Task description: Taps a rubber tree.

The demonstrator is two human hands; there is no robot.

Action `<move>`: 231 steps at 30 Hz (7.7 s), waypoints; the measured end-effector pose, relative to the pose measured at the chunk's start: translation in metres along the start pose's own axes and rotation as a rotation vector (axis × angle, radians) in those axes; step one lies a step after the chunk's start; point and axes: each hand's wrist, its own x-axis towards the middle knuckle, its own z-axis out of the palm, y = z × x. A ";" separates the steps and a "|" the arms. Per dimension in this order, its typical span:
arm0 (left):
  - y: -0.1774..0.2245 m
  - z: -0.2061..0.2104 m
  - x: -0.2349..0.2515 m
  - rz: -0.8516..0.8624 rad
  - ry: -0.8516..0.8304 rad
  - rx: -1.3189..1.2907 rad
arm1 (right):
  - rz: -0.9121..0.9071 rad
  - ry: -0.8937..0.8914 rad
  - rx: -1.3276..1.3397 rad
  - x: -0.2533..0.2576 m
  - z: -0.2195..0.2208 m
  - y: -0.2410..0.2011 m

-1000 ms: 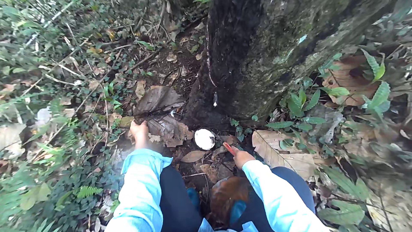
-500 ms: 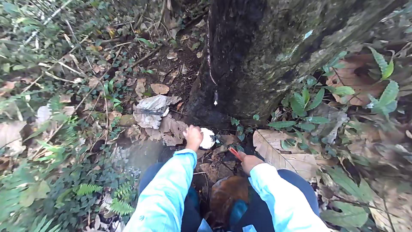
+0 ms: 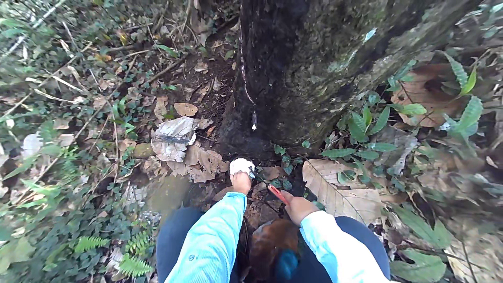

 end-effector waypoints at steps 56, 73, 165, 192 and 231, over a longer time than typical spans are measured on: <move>-0.038 -0.149 -0.024 0.024 0.013 -0.256 | 0.034 0.175 -0.089 0.008 -0.017 0.073; -0.037 -0.155 -0.021 0.189 0.004 -0.051 | 0.301 0.289 -0.055 -0.013 -0.027 0.084; 0.053 -0.032 -0.003 -0.458 0.021 -1.294 | 0.175 0.037 -0.274 0.101 -0.037 0.070; -0.045 0.023 0.000 -0.338 -0.281 -0.635 | 0.385 0.542 -0.170 0.157 -0.022 0.076; -0.042 0.033 0.017 -0.502 -0.123 -0.973 | -0.104 0.068 -0.157 0.010 -0.069 0.041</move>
